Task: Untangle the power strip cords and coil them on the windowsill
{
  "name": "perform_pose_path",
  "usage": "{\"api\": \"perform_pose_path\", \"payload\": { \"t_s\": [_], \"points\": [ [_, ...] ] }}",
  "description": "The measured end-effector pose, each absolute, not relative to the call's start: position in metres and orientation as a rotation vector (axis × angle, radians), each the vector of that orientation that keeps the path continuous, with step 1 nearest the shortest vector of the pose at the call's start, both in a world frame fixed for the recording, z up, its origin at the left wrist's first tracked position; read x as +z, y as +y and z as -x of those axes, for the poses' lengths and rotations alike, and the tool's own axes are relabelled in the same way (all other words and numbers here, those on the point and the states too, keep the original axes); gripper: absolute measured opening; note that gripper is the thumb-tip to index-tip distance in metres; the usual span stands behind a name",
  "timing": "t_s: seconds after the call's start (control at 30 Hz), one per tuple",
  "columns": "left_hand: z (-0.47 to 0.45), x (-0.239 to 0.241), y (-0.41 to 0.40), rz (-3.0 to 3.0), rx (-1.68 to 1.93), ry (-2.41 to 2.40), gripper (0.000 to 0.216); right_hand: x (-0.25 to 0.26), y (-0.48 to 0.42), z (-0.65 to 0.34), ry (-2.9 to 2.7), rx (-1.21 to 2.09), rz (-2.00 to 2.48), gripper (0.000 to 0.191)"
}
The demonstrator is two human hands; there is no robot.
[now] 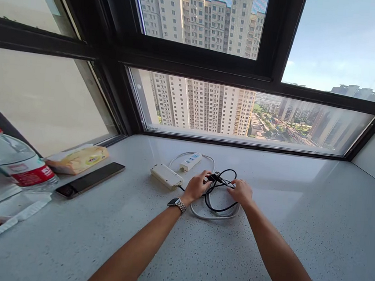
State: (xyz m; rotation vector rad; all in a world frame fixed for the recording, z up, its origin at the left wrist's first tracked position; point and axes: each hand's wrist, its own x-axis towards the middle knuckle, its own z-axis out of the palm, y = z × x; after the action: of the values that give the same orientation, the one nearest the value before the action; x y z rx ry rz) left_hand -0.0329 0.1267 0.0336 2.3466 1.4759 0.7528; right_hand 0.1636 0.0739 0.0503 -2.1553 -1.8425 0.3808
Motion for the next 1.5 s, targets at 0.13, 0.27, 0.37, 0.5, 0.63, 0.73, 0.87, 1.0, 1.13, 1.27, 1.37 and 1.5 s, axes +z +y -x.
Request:
{"api": "perform_pose_path", "payload": {
  "t_s": [0.13, 0.27, 0.37, 0.5, 0.63, 0.73, 0.87, 1.0, 1.13, 1.27, 1.37, 1.5],
  "points": [
    [0.025, 0.028, 0.123, -2.303, 0.769, 1.516, 0.030, 0.050, 0.081, -0.162, -1.881, 0.330, 2.228, 0.033],
    [0.019, 0.029, 0.118, -2.369, 0.642, 1.543, 0.059, 0.049, 0.077, -0.160, -1.978, 0.188, 2.195, 0.022],
    [0.018, 0.027, 0.113, -2.421, 0.615, 1.576, 0.059, 0.047, 0.074, -0.160, -2.047, 0.081, 2.143, 0.020],
    [0.018, 0.024, 0.111, -2.427, 0.689, 1.565, 0.043, 0.042, 0.074, -0.167, -2.134, 0.010, 2.073, 0.019],
    [0.017, 0.022, 0.111, -2.430, 0.723, 1.557, 0.043, 0.039, 0.078, -0.171, -2.175, -0.016, 2.048, 0.021],
    [0.016, 0.022, 0.111, -2.433, 0.732, 1.546, 0.040, 0.039, 0.083, -0.169, -2.171, -0.041, 2.050, 0.023],
    [0.018, 0.020, 0.110, -2.423, 0.747, 1.533, 0.038, 0.040, 0.087, -0.164, -2.151, -0.043, 2.086, 0.023],
    [0.020, 0.019, 0.109, -2.398, 0.769, 1.521, 0.040, 0.040, 0.092, -0.162, -2.157, -0.041, 2.101, 0.024],
    [0.022, 0.018, 0.108, -2.385, 0.784, 1.500, 0.040, 0.039, 0.097, -0.162, -2.222, -0.041, 2.070, 0.020],
    [0.023, 0.015, 0.110, -2.368, 0.812, 1.459, 0.041, 0.038, 0.099, -0.161, -2.240, -0.046, 2.047, 0.022],
    [0.024, 0.013, 0.112, -2.365, 0.827, 1.419, 0.044, 0.037, 0.099, -0.162, -2.215, -0.033, 2.047, 0.020],
    [0.024, 0.012, 0.113, -2.325, 0.863, 1.412, 0.047, 0.034, 0.096, -0.173, -2.193, -0.004, 2.003, 0.017]
  ]
}}
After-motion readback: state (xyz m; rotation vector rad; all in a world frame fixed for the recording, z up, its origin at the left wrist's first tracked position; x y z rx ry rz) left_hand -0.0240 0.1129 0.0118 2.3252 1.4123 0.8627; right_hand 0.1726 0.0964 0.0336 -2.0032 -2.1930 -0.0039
